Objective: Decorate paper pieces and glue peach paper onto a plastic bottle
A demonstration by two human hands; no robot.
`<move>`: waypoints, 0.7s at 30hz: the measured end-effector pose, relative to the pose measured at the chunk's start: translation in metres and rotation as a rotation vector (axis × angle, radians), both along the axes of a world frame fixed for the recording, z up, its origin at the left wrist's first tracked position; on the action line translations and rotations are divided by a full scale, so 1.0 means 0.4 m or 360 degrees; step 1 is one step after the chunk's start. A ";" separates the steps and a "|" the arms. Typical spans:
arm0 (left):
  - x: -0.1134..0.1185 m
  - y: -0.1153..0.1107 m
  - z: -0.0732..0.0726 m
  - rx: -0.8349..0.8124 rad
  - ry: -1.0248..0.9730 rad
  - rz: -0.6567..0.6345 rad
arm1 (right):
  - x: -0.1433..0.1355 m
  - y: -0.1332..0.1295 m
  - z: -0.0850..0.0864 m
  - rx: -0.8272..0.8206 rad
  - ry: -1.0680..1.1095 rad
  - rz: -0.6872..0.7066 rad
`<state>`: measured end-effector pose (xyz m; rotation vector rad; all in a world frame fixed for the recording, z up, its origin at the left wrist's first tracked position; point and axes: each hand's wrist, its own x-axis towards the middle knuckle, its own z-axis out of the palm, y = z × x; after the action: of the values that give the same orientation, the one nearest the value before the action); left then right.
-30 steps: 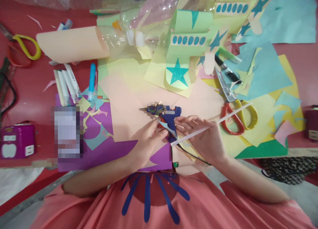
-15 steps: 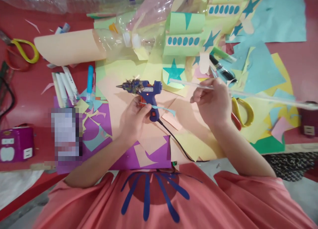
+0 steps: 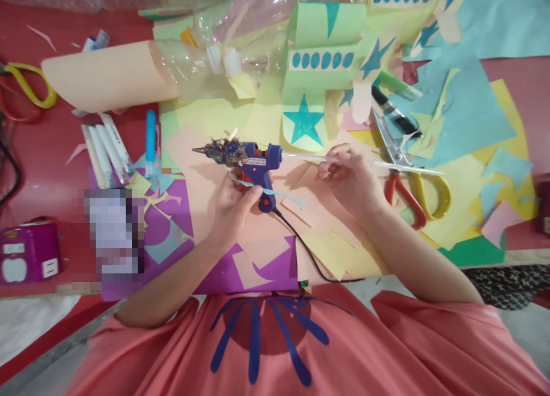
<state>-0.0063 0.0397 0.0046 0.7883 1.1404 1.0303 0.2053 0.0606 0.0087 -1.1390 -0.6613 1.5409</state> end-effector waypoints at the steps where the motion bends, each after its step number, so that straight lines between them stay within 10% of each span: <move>1: 0.000 -0.002 -0.001 0.0015 0.0006 0.0000 | 0.000 0.001 0.000 -0.0007 -0.0016 -0.0004; 21: 0.013 -0.012 0.039 0.0137 0.0111 -0.0023 | 0.019 -0.004 0.028 0.0157 -0.0222 0.0011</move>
<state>-0.0010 0.0350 0.0200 0.9055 1.1540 1.0521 0.2128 0.0591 0.0200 -1.1775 -0.8268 1.4279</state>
